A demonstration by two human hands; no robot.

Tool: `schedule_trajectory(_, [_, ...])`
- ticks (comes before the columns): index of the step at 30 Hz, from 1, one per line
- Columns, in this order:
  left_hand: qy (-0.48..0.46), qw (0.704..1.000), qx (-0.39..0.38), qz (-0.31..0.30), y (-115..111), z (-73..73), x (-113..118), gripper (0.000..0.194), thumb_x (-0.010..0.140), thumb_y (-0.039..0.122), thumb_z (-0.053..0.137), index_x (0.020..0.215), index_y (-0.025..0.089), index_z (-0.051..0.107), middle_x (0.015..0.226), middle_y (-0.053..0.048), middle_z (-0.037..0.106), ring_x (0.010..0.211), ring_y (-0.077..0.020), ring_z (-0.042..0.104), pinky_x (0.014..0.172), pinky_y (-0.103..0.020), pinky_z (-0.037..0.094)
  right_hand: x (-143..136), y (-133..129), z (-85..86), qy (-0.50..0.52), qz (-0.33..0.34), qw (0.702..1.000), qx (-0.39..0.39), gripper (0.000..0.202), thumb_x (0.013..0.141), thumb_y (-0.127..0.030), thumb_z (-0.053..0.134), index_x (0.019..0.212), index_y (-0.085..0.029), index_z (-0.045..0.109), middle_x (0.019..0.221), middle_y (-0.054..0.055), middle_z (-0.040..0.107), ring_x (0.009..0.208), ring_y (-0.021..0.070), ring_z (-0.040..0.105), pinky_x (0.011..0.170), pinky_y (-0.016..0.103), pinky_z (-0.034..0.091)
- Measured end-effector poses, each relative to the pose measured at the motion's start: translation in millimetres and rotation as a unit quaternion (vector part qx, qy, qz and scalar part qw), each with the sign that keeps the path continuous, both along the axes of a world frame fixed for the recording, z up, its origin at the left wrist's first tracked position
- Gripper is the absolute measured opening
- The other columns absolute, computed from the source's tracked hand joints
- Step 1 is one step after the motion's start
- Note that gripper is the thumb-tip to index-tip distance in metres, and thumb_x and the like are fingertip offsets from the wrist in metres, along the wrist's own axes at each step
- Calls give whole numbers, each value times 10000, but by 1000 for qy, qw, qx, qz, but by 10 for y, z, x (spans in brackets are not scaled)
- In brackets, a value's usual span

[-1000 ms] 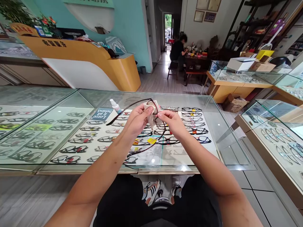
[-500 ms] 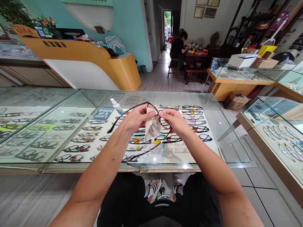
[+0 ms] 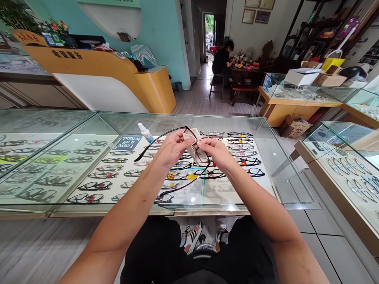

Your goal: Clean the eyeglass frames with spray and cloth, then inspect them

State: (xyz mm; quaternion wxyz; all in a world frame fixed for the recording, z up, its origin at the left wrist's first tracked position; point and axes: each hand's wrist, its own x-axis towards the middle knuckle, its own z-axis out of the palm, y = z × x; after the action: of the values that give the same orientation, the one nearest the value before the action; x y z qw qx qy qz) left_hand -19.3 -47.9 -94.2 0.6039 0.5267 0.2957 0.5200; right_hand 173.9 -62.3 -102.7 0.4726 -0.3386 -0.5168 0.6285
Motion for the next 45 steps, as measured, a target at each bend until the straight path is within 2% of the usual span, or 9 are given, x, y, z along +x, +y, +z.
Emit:
schedule_trajectory(8, [41,993,64,89,-48,29,51,498,826,646,906,843,187,713,725,10,665,633,-118,564,609,-245,456,-64,-65,37,-6,-2,1000,30,456,750,-632,936,809,-200,803,830,14,725,669,116,436,675,296,349])
schedule_trajectory(12, [70,995,70,30,-2,67,-69,502,896,670,831,837,182,725,754,-32,702,660,-150,619,625,-273,495,-63,-61,53,-5,-4,1000,4,463,741,-630,924,801,-190,795,692,-17,604,611,109,343,599,306,243])
schedule_trajectory(17, [77,994,81,2,41,75,-146,510,772,523,974,1096,176,789,958,-64,801,822,-197,717,752,-301,583,-36,-21,53,20,8,999,-36,509,670,-644,958,760,-187,753,560,-73,397,565,102,276,576,311,145])
schedule_trajectory(23, [68,991,71,96,20,19,-15,460,724,518,1007,826,173,721,797,-15,735,713,-138,650,670,-249,512,-79,-40,32,21,21,999,-43,531,673,-663,961,783,-182,764,549,-81,395,552,94,273,573,301,169])
schedule_trajectory(27, [49,996,41,55,27,12,-21,505,865,662,861,888,167,766,827,-53,752,716,-161,674,696,-287,541,-46,-5,36,21,7,998,-51,517,658,-641,966,784,-184,758,590,-53,470,566,101,322,573,301,193])
schedule_trajectory(30, [51,997,57,17,34,43,-61,497,794,607,937,988,173,795,859,-53,772,761,-188,701,736,-301,555,-2,32,40,26,2,999,-36,506,668,-628,967,768,-181,753,566,-69,407,571,99,297,588,302,195])
schedule_trajectory(35, [66,994,69,54,33,40,-36,516,650,443,1047,1004,172,788,892,-38,792,809,-181,700,753,-278,547,-33,10,19,35,7,999,-31,536,679,-657,957,776,-172,750,553,-79,392,552,90,278,587,309,152])
schedule_trajectory(41, [43,989,76,118,48,-82,46,473,807,638,922,887,198,771,818,-28,746,697,-151,656,673,-272,519,-98,-18,-3,50,29,998,-35,528,690,-664,950,805,-193,740,560,-92,350,542,95,243,563,312,138])
schedule_trajectory(45, [43,995,66,66,62,-54,-8,488,827,657,901,956,201,781,814,-36,758,666,-163,674,636,-284,531,-42,-8,36,80,25,994,-64,493,659,-602,988,783,-199,732,580,-84,375,562,95,297,577,287,249])
